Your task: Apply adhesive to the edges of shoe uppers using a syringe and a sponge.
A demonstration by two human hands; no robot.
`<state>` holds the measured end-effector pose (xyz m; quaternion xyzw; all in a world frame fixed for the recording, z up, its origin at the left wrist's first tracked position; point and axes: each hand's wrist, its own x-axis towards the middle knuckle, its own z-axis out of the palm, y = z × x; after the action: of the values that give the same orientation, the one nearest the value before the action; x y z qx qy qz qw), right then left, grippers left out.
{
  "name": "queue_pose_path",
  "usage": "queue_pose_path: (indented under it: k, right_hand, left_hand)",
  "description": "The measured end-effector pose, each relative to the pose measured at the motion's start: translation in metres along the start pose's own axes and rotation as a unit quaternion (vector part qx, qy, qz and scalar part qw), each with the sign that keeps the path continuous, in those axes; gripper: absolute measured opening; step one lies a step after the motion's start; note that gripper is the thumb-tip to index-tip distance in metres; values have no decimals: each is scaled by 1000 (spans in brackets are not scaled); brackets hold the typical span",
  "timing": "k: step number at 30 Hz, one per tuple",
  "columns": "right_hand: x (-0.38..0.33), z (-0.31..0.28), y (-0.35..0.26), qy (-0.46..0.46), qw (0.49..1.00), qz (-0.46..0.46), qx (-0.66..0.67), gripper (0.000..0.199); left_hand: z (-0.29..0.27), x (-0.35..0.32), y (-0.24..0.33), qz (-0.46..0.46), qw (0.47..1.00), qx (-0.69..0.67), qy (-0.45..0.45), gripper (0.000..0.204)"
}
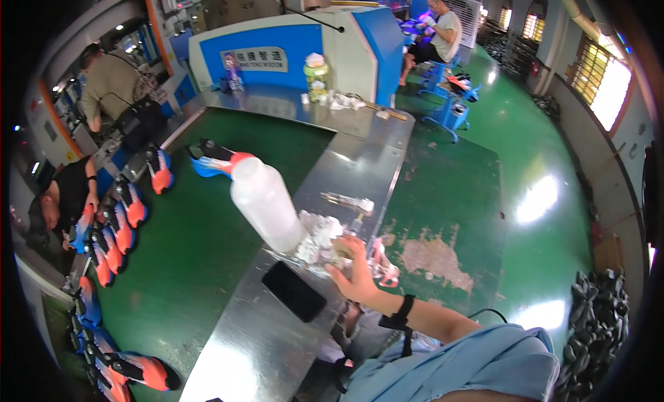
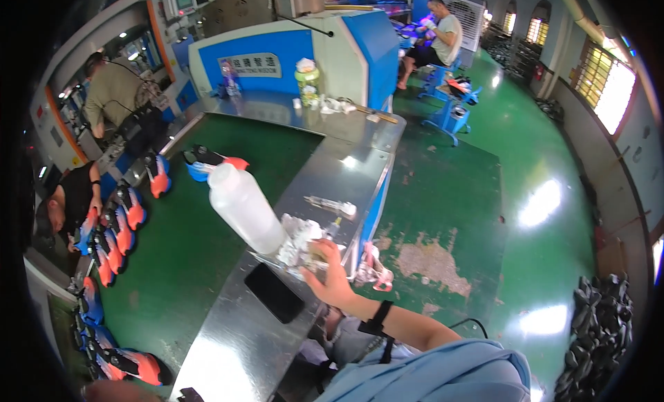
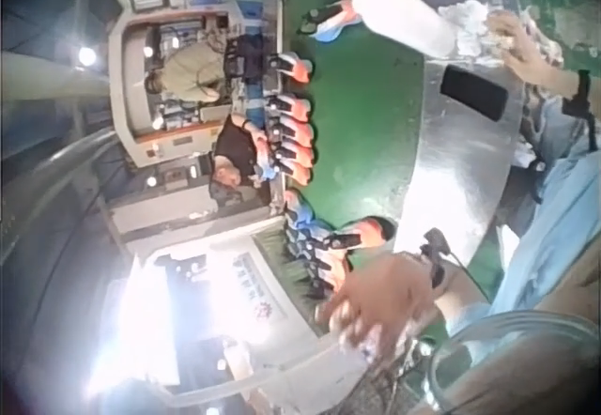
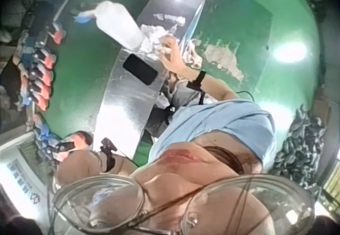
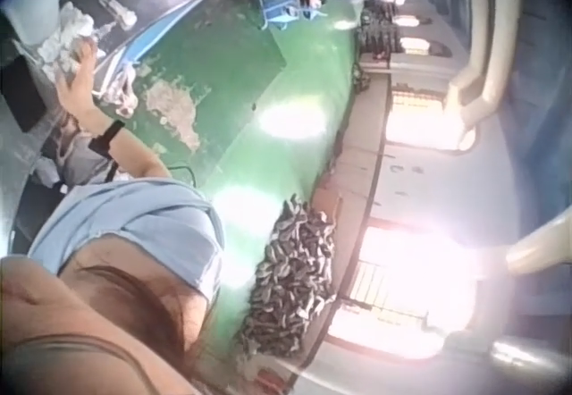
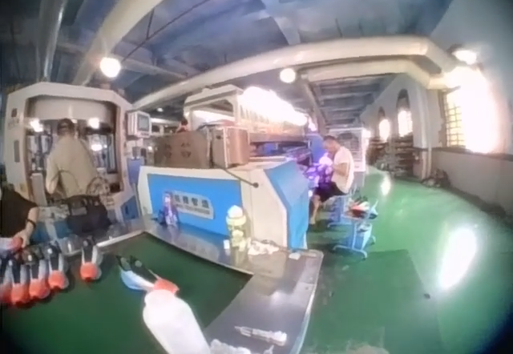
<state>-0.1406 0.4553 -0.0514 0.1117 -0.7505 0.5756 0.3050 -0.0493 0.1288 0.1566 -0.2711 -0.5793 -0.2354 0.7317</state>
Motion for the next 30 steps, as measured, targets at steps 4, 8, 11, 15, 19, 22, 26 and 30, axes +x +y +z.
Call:
queue_pose_path:
  k: [4,8,11,15,19,22,26,30]
  right_hand:
    - [2,9,6,-23,999,-26,-23,58]
    - [3,-10,7,-16,996,-69,-54,61]
    - [3,-5,11,1,998,-48,-32,61]
    - [-2,-9,18,-53,995,-54,-68,62]
    - [5,-8,17,-57,996,-62,-32,65]
    - [7,-12,19,-58,995,-64,-39,64]
    - [5,-12,24,-60,994,-82,-28,64]
    - [10,-14,20,-58,993,-97,-39,63]
  left_hand:
    - [36,-21,-1,-201,941,7,-274,33]
    - [104,-151,-54,-571,688,-123,-430,28]
    - [133,-214,-92,-714,564,-150,-388,31]
    - [204,-279,-139,-791,476,-264,-280,38]
    - [294,-298,-162,-878,342,-263,-209,65]
    - [349,-315,-165,-874,309,-352,-128,68]
    - [383,-312,-173,-878,309,-365,30,72]
    - [375,-319,-195,-854,432,-290,17,80]
